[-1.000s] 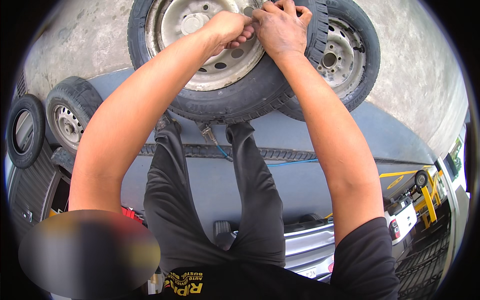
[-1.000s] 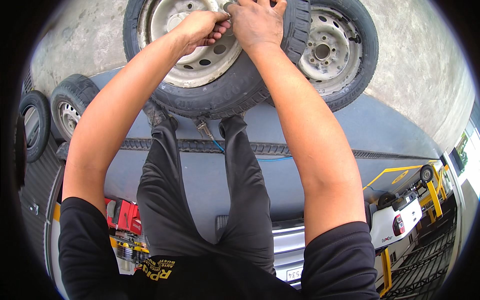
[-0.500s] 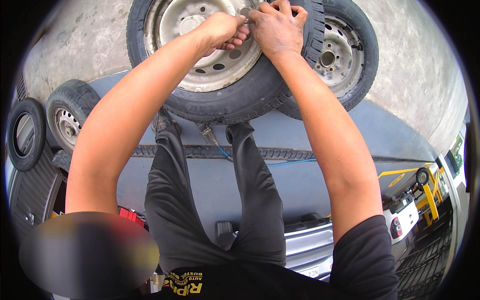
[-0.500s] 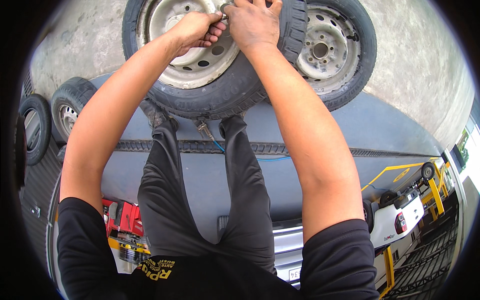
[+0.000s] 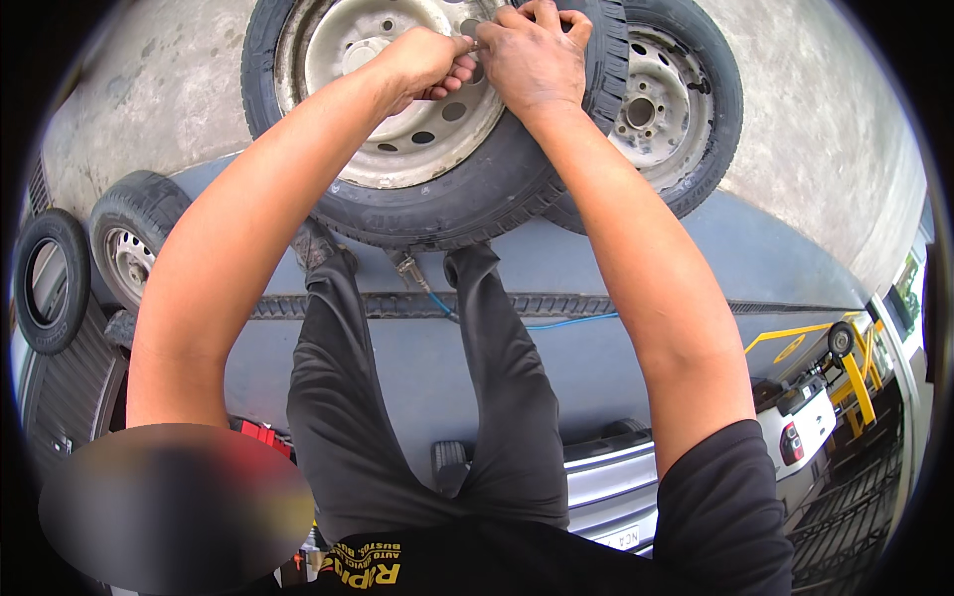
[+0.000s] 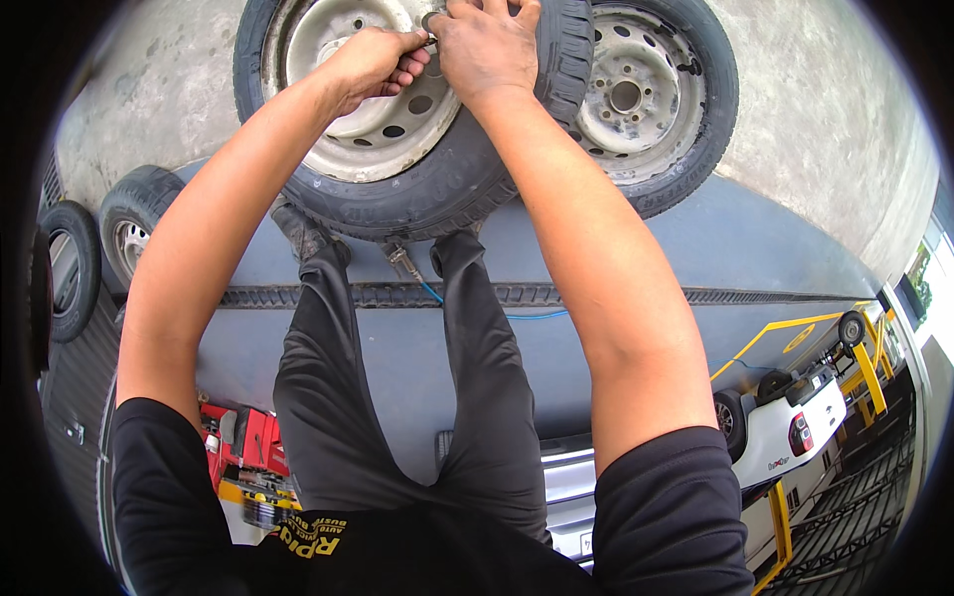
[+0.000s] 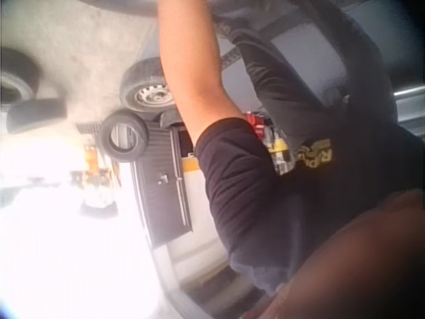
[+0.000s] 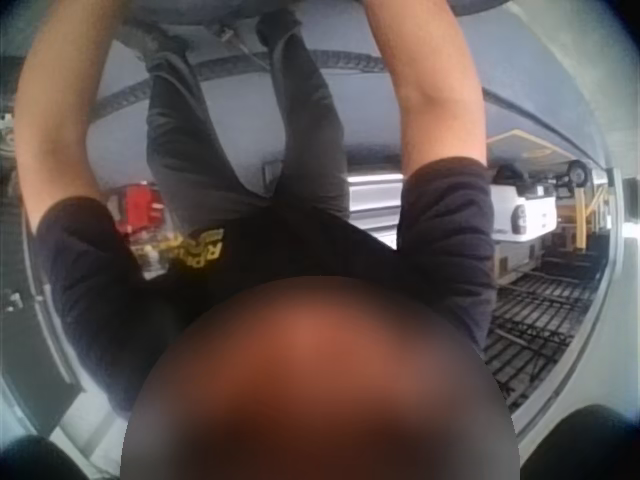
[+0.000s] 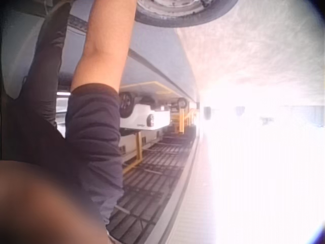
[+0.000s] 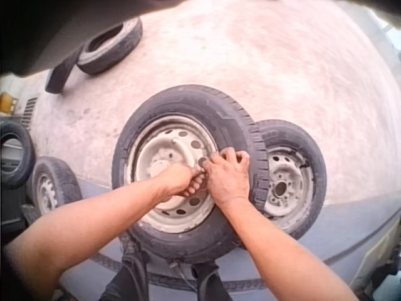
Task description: The person removes a valve core from a tire, replaces it, and inflates the tire using a pressure gauge. The person then moves the tire to a tire changer machine.
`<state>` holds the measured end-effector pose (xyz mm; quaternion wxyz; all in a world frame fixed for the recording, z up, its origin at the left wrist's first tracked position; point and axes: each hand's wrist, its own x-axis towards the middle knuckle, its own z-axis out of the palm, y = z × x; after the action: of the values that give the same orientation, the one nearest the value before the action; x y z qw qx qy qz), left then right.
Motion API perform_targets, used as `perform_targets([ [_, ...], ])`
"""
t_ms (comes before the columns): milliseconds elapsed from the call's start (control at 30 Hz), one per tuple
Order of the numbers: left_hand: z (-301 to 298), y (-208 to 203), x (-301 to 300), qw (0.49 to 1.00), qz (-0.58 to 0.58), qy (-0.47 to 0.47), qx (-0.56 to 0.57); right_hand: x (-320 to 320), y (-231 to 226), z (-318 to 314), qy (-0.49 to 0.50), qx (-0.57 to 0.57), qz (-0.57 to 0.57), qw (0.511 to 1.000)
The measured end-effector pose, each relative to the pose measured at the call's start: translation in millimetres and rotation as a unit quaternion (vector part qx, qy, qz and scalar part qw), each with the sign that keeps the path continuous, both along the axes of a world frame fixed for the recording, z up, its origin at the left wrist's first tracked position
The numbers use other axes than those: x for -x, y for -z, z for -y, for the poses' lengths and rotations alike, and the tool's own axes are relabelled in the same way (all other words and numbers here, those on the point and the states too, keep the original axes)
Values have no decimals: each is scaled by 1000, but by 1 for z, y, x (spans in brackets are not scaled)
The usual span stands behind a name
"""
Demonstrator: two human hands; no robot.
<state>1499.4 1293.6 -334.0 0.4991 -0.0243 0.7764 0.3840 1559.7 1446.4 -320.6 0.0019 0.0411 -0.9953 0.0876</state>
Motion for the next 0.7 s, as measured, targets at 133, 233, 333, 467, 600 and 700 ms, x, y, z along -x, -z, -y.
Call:
perform_targets([
  [133,8,-3,0,873,-385,294,55,0,1,1,1,12,-14,1000],
  [233,13,-8,2,866,-384,315,57,0,0,1,4,10,-15,1000],
  [333,9,-11,4,974,-158,156,49,-1,-1,0,4,0,-9,1000],
  [467,0,-10,4,984,156,-87,-28,-1,0,1,5,-5,2,1000],
  [600,1,-4,4,944,-228,237,14,-1,1,1,0,-2,-22,1000],
  [700,11,-3,3,832,-424,355,41,-1,0,1,5,12,-34,999],
])
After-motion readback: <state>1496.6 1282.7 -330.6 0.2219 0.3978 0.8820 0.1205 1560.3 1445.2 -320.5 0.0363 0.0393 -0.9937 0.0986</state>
